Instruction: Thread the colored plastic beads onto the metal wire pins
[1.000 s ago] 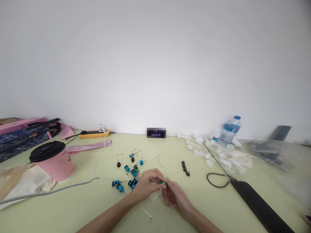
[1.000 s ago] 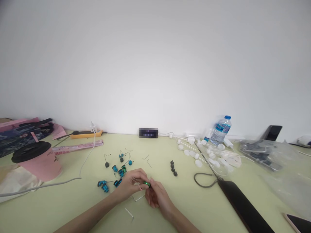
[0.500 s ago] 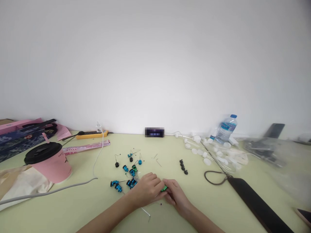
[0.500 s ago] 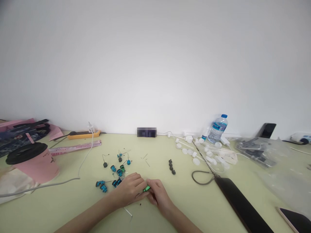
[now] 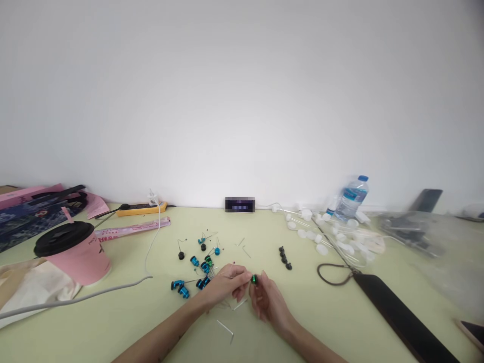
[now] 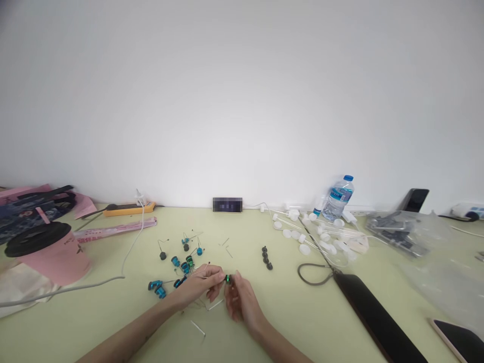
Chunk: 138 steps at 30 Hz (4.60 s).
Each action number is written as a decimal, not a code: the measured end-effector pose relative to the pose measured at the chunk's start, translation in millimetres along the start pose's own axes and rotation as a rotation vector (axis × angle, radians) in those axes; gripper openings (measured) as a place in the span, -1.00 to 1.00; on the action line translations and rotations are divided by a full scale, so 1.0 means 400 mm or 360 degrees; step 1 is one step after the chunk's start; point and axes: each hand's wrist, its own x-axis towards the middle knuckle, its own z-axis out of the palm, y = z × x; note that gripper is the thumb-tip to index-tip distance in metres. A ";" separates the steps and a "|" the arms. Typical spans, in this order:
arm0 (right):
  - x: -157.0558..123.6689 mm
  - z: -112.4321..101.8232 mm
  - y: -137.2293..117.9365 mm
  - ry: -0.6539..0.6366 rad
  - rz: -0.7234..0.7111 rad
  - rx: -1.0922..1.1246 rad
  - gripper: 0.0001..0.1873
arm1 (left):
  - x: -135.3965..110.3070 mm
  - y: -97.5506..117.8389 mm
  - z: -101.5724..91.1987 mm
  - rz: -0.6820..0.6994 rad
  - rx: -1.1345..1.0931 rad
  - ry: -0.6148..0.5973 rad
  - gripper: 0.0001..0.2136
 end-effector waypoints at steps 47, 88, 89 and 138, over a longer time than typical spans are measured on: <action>0.007 -0.038 -0.130 -0.0159 -0.0021 -0.0683 -0.75 | -0.008 0.035 -0.027 -0.0125 -0.0070 0.0051 -0.62; 0.004 -0.007 -0.124 -0.0117 0.0218 -0.0120 -0.62 | 0.006 0.018 -0.021 -0.0059 0.0125 0.0278 -0.56; 0.003 -0.008 -0.124 -0.0088 0.0165 -0.0097 -0.58 | 0.005 0.017 -0.022 -0.0050 0.0173 0.0308 -0.56; -0.010 -0.004 -0.099 0.0315 -0.1009 -0.1949 -0.78 | -0.004 0.018 0.033 -0.0215 -0.0219 0.0540 -0.50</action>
